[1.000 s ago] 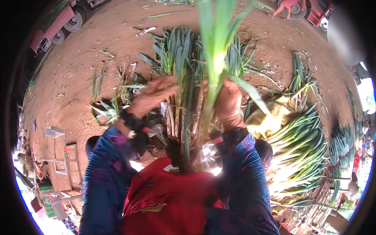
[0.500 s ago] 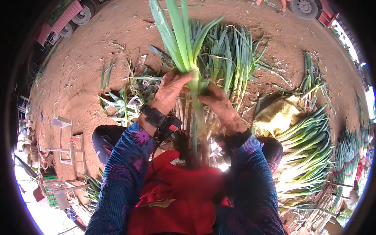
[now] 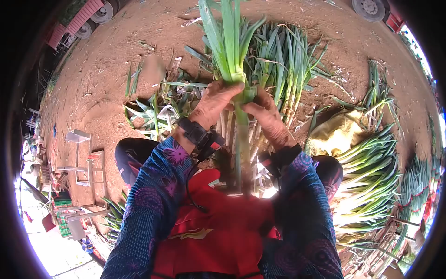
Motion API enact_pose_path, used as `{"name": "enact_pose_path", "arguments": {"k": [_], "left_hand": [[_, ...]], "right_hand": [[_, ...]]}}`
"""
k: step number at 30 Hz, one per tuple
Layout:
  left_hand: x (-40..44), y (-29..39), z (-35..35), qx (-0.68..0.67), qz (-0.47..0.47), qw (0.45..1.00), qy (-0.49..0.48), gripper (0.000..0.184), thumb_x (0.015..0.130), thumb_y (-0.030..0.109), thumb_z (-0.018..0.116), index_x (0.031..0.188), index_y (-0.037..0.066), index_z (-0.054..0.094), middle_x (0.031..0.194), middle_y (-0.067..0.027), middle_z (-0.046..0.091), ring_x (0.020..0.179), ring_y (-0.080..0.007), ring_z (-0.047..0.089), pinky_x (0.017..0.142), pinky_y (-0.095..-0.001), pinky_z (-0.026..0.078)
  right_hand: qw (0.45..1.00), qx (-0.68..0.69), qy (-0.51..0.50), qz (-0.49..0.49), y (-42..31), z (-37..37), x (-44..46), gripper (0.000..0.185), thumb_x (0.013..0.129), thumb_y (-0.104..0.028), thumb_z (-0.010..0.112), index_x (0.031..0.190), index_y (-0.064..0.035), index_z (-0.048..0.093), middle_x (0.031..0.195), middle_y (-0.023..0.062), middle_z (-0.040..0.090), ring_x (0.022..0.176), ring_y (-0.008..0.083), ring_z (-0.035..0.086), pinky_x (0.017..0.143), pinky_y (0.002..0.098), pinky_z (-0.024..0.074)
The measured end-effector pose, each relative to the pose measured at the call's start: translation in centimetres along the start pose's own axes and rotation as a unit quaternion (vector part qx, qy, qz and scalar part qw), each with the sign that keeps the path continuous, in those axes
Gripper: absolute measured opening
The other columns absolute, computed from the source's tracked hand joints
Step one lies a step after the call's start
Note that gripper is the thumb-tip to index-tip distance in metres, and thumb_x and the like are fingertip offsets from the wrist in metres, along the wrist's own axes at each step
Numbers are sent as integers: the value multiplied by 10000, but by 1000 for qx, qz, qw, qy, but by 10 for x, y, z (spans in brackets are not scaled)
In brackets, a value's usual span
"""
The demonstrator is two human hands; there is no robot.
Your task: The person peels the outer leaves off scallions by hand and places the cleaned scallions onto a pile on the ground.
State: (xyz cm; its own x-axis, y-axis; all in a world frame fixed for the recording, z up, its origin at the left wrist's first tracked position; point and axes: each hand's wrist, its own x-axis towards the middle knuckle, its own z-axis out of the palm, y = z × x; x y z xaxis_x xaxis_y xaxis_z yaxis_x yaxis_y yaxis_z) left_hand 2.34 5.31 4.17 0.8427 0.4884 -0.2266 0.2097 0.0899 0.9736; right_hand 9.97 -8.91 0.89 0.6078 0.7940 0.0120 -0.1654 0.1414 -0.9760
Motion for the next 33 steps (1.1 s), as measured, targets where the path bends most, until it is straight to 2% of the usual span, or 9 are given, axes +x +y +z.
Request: {"name": "enact_pose_path", "arguments": {"k": [5,6,9,11,14,21,26,30,33], "left_hand": [[17,-30,0,-68,73,994,38,322,785,218,731,1007,5,634,893,-60,669,774,-117,616,682,-256,512],[17,-33,-3,-67,74,994,38,331,790,204,741,1036,13,629,923,-58,667,803,-118,613,696,-267,513],[21,-39,-7,-58,76,994,55,364,770,166,772,1073,29,625,943,-64,666,829,-127,615,718,-267,510],[21,-40,-9,-50,88,993,64,371,776,189,767,1080,31,625,940,-59,666,818,-133,616,721,-253,505],[7,-24,-15,-31,16,999,33,417,776,266,769,1093,37,623,932,-40,662,825,-141,609,720,-277,504],[-3,-29,-43,-58,-60,996,-7,461,766,391,769,1091,96,630,879,-15,632,813,-137,580,688,-348,494],[0,-26,-72,-56,-33,995,70,432,747,431,778,1011,126,623,875,-4,607,767,-144,584,641,-335,494],[6,-17,-113,-72,-5,988,137,386,789,423,741,941,82,643,818,-25,621,711,-138,591,600,-295,486],[15,-12,-149,-125,-1,973,192,332,805,397,735,897,98,625,794,-24,614,697,-137,587,576,-284,481]], "right_hand": [[969,-245,8,9,7,-6,1,327,797,-79,641,1104,-36,539,888,29,576,768,102,524,683,252,427],[996,-74,0,-44,11,4,2,324,798,-27,636,1111,-46,555,886,33,584,804,113,548,702,262,455],[996,-86,-15,-16,-1,14,-8,327,796,4,637,1112,-54,580,917,38,598,851,128,571,733,268,477],[982,-140,-68,-105,23,8,-4,325,805,-10,641,1122,-61,594,972,41,610,897,135,584,769,278,488],[977,-169,-71,-105,10,16,-14,335,779,-4,648,1105,-53,591,999,85,616,912,182,613,755,314,509],[882,-350,-80,-306,8,43,-38,371,731,-11,699,1079,-54,574,896,137,631,801,276,655,677,334,523],[993,3,-101,-67,26,37,-44,236,854,55,606,1046,-81,590,951,-5,626,825,112,614,727,270,509],[992,95,-64,-57,21,29,-49,196,869,9,598,1054,-50,575,997,47,609,891,181,631,794,338,542],[996,73,-57,-18,6,18,-54,196,872,29,585,1053,-47,583,957,46,630,875,142,634,760,284,526]]}}
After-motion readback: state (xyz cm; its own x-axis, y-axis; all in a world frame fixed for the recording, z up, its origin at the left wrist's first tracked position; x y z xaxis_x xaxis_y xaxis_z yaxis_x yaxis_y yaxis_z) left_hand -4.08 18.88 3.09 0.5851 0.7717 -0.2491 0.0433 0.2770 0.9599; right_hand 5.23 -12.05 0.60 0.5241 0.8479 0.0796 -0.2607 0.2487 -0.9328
